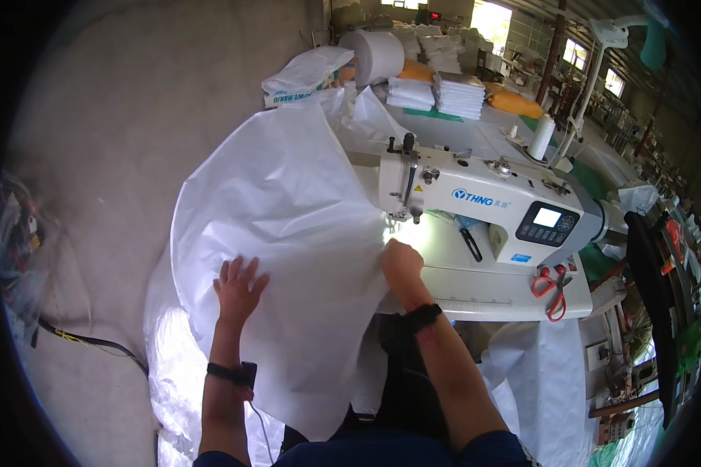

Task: Sewing together large white plastic sheets using an industrial sewing machine.

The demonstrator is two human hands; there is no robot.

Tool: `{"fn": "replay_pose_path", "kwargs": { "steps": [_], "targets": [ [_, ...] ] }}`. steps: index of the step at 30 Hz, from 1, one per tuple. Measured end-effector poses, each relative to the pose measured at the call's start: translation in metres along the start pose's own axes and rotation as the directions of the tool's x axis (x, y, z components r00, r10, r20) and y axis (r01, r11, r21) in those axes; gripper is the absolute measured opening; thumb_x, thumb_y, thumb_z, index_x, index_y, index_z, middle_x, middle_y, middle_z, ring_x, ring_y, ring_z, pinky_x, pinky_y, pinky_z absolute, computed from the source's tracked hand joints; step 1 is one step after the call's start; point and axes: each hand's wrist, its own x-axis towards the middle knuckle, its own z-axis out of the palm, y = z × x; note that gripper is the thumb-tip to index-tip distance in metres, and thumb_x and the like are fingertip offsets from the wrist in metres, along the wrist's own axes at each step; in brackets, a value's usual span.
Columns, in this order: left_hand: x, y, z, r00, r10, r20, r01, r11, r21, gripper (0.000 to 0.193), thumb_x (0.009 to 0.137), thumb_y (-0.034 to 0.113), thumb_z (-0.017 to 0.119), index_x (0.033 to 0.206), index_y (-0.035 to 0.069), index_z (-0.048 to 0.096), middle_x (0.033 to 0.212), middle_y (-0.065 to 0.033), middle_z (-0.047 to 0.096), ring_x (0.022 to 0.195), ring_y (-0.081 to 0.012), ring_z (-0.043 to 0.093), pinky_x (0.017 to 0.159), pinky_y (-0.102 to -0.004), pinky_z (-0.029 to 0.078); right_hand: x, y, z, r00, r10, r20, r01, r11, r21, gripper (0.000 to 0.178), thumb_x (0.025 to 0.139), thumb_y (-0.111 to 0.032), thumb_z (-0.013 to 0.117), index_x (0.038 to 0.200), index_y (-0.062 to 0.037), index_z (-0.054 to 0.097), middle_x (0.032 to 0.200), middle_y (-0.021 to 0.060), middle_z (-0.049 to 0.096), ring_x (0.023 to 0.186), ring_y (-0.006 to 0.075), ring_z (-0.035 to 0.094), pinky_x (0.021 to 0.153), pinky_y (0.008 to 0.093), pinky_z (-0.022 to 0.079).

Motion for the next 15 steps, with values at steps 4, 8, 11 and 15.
{"fn": "replay_pose_path", "kwargs": {
  "steps": [4, 8, 11, 15],
  "targets": [
    [0.044, -0.015, 0.012, 0.978, 0.007, 0.210, -0.007, 1.000, -0.003, 0.050, 0.079, 0.046, 0.060, 0.124, 0.024, 0.052, 0.138, -0.0075, 0.038, 0.130, -0.0337, 0.030, 0.093, -0.0696, 0.024, -0.048, 0.010, -0.004, 0.976, 0.146, 0.160, -0.215, 0.739, 0.639, 0.032, 0.088, -0.028, 0.049, 0.101, 0.0000, 0.057, 0.078, 0.0153, 0.065, 0.076, 0.0263, 0.066, 0.065, 0.0375, 0.053],
    [0.089, -0.018, 0.021, 0.938, 0.061, 0.340, -0.078, 0.996, 0.036, 0.053, 0.079, 0.052, 0.056, 0.125, 0.024, 0.051, 0.140, -0.0030, 0.037, 0.133, -0.0292, 0.028, 0.095, -0.0688, 0.023, -0.138, 0.007, 0.013, 0.776, -0.144, 0.614, -0.568, 0.266, 0.779, 0.035, 0.090, -0.026, 0.052, 0.112, 0.0009, 0.054, 0.093, 0.0110, 0.063, 0.087, 0.0191, 0.062, 0.070, 0.0313, 0.052],
    [0.124, -0.013, 0.026, 0.912, 0.114, 0.395, -0.095, 0.993, -0.068, 0.054, 0.081, 0.053, 0.053, 0.126, 0.024, 0.050, 0.143, -0.0025, 0.033, 0.134, -0.0264, 0.025, 0.098, -0.0682, 0.018, -0.168, -0.036, 0.041, 0.715, -0.437, 0.546, -0.489, 0.246, 0.837, 0.038, 0.086, -0.024, 0.062, 0.114, 0.0002, 0.053, 0.107, 0.0093, 0.059, 0.097, 0.0186, 0.057, 0.081, 0.0301, 0.048],
    [0.148, -0.016, 0.038, 0.880, 0.126, 0.457, -0.101, 0.992, -0.079, 0.055, 0.083, 0.055, 0.049, 0.129, 0.024, 0.049, 0.145, -0.0023, 0.030, 0.136, -0.0258, 0.022, 0.099, -0.0680, 0.016, -0.190, -0.087, 0.036, 0.630, -0.526, 0.571, -0.617, 0.108, 0.780, 0.042, 0.083, -0.019, 0.064, 0.118, 0.0003, 0.052, 0.109, 0.0084, 0.059, 0.100, 0.0189, 0.055, 0.089, 0.0306, 0.043]
  ]
}}
